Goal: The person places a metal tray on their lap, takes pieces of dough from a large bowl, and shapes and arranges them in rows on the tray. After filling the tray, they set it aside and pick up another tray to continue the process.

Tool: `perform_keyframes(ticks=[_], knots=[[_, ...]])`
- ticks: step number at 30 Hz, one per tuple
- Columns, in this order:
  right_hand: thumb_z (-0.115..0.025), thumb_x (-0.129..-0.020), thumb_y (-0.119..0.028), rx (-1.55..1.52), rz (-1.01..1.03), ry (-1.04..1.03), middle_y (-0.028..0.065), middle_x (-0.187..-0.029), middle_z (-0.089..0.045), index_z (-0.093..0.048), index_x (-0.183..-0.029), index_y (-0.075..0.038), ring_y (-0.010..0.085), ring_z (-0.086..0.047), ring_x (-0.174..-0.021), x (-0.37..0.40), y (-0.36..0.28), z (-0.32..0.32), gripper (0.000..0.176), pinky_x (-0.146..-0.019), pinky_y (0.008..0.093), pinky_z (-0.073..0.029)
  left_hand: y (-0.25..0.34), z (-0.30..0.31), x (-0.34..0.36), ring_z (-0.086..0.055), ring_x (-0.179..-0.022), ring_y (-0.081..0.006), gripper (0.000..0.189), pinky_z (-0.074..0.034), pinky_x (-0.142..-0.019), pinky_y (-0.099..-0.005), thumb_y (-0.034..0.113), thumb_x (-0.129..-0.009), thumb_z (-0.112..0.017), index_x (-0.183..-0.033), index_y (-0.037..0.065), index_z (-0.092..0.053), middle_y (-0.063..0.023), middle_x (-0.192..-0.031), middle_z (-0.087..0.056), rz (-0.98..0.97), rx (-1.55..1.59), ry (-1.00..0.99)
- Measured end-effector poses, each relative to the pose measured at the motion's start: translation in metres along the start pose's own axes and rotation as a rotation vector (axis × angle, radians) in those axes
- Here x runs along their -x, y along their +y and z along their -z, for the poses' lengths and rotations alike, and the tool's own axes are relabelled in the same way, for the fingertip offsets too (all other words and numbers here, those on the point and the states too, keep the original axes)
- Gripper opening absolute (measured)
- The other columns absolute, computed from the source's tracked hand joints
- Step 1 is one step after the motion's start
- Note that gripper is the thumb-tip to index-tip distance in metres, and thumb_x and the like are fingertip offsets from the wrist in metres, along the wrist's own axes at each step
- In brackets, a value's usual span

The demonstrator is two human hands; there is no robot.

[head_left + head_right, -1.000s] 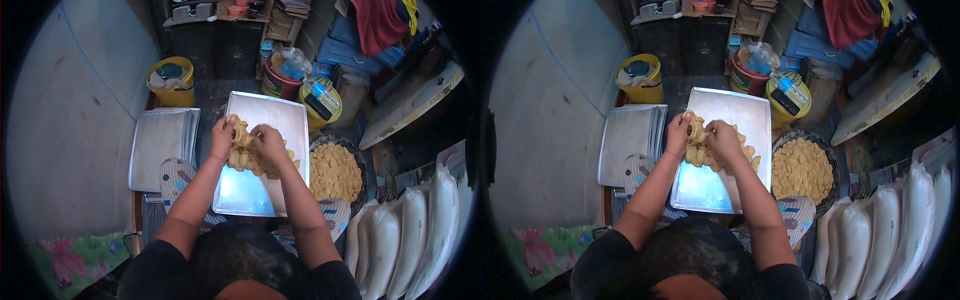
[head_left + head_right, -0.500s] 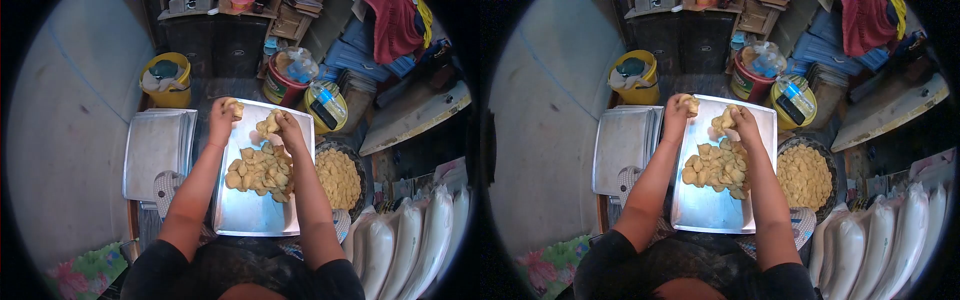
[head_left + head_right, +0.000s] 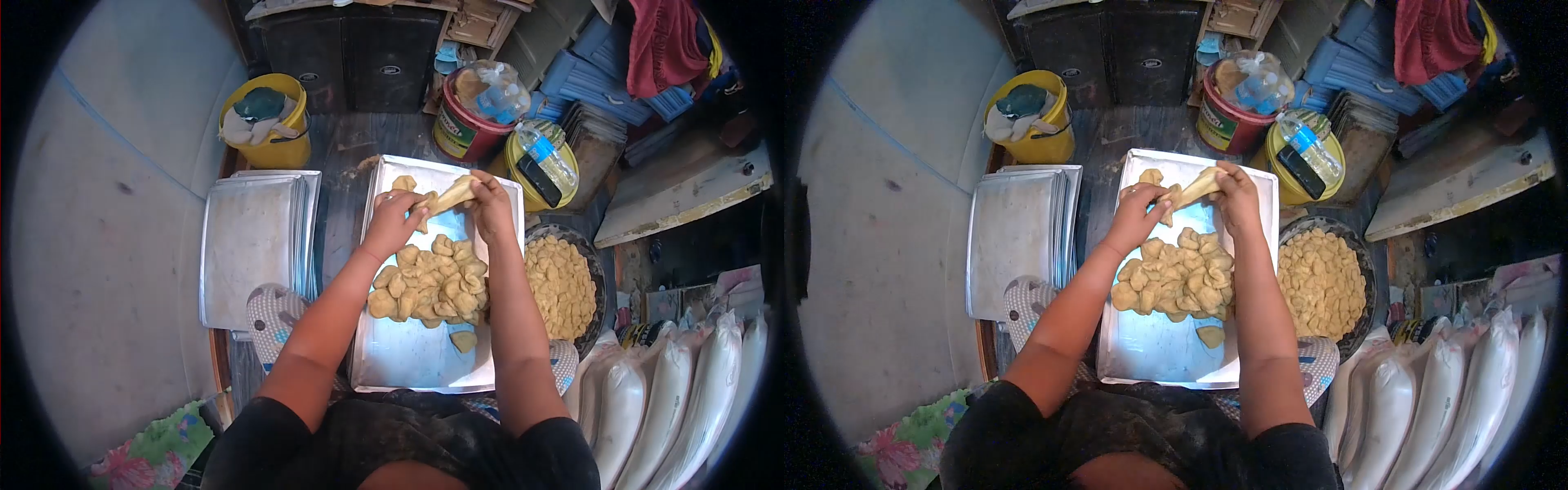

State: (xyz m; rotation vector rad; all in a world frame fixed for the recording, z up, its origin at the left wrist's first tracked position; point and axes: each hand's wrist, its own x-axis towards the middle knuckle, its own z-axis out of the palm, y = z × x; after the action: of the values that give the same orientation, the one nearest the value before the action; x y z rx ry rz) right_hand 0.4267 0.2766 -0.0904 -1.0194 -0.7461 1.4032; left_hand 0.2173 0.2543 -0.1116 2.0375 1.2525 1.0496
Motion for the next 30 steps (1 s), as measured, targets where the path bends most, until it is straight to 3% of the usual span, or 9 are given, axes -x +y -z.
perform_keyframes(ticks=[2, 8, 10, 12, 14, 19, 24, 27, 30], knots=[[-0.051, -0.094, -0.007, -0.021, 0.018, 0.058, 0.011, -0.098, -0.063, -0.054, -0.118, 0.002, 0.0144, -0.06, -0.075, 0.0, 0.006, 0.006, 0.026, -0.067, 0.0255, -0.05, -0.001, -0.004, 0.003, -0.058, -0.097, -0.027, 0.024, -0.036, -0.093, -0.0379, 0.021, -0.084, -0.063, -0.102, 0.004, -0.064, -0.0121, -0.097, -0.065, 0.027, 0.046, 0.044], [-0.07, -0.077, -0.019, 1.486, 0.47, -0.197, 0.0138, -0.121, -0.054, -0.061, -0.118, -0.008, 0.0328, -0.051, -0.112, 0.026, 0.006, -0.018, 0.043, -0.095, 0.0367, -0.041, -0.015, -0.011, 0.0, -0.06, -0.082, -0.0205, 0.019, -0.043, -0.08, -0.0324, 0.018, -0.09, -0.058, -0.101, 0.002, -0.058, -0.0107, -0.087, -0.064, 0.197, 0.398, 0.148], [-0.067, -0.077, -0.012, 1.465, 0.484, -0.254, 0.0134, -0.112, -0.059, -0.062, -0.114, -0.008, 0.0345, -0.055, -0.106, 0.018, 0.002, -0.011, 0.038, -0.092, 0.0385, -0.043, -0.017, -0.01, 0.003, -0.059, -0.078, -0.0163, 0.019, -0.046, -0.074, -0.0297, 0.018, -0.092, -0.057, -0.102, 0.002, -0.056, -0.0089, -0.086, -0.063, 0.271, 0.565, 0.173], [-0.062, -0.078, -0.006, 1.126, 0.188, -0.098, 0.0158, -0.103, -0.064, -0.063, -0.11, -0.004, 0.031, -0.062, -0.096, 0.002, 0.0, 0.002, 0.031, -0.084, 0.0383, -0.048, -0.021, -0.007, 0.002, -0.055, -0.077, -0.0091, 0.018, -0.046, -0.068, -0.0252, 0.018, -0.094, -0.055, -0.103, 0.002, -0.053, -0.0047, -0.084, -0.06, 0.286, 0.67, 0.291], [-0.058, -0.079, -0.003, 0.952, 0.294, 0.027, 0.0199, -0.1, -0.066, -0.062, -0.108, -0.002, 0.0281, -0.065, -0.092, -0.004, 0.0, 0.01, 0.03, -0.082, 0.0363, -0.05, -0.019, -0.008, 0.001, -0.054, -0.078, -0.008, 0.019, -0.046, -0.069, -0.0253, 0.02, -0.094, -0.055, -0.102, 0.002, -0.052, -0.0036, -0.085, -0.06, 0.252, 0.777, 0.345], [-0.064, -0.07, -0.007, 1.014, 0.496, -0.253, 0.0161, -0.123, -0.056, -0.061, -0.117, -0.01, 0.0331, -0.047, -0.12, 0.017, -0.002, -0.028, 0.047, -0.102, 0.0418, -0.037, -0.024, -0.012, -0.001, -0.056, -0.08, -0.0087, 0.028, -0.047, -0.07, -0.0255, 0.025, -0.095, -0.055, -0.113, 0.004, -0.05, -0.0067, -0.086, -0.061, 0.243, 0.598, 0.201], [-0.07, -0.08, -0.011, 0.878, 0.372, -0.505, 0.0105, -0.111, -0.058, -0.058, -0.116, -0.003, 0.0189, -0.058, -0.096, 0.018, 0.01, -0.052, 0.039, -0.082, 0.0304, -0.048, -0.012, -0.006, 0.003, -0.056, -0.071, -0.0092, 0.038, -0.047, -0.064, -0.0238, 0.023, -0.092, -0.06, -0.125, 0.007, -0.046, -0.0055, -0.086, -0.061, 0.183, 0.743, 0.181], [-0.064, -0.083, -0.002, 0.589, 0.13, -0.168, 0.0074, -0.091, -0.062, -0.059, -0.105, 0.0, 0.0108, -0.06, -0.073, 0.015, -0.01, -0.04, 0.023, -0.066, 0.0242, -0.05, -0.006, -0.001, 0.003, -0.054, -0.068, -0.0083, 0.053, -0.044, -0.058, -0.0217, 0.009, -0.084, -0.07, -0.129, 0.005, -0.043, -0.0034, -0.083, -0.06, 0.292, 0.867, -0.075], [-0.057, -0.087, 0.0, 0.33, 0.472, 0.115, 0.0082, -0.096, -0.063, -0.059, -0.103, -0.002, 0.0145, -0.063, -0.081, 0.003, -0.004, -0.007, 0.017, -0.073, 0.0257, -0.052, -0.007, -0.001, 0.003, -0.056, -0.072, -0.0082, 0.044, -0.045, -0.061, -0.0214, 0.008, -0.084, -0.068, -0.124, 0.002, -0.05, -0.0043, -0.086, -0.061, 0.348, 0.766, -0.07]])
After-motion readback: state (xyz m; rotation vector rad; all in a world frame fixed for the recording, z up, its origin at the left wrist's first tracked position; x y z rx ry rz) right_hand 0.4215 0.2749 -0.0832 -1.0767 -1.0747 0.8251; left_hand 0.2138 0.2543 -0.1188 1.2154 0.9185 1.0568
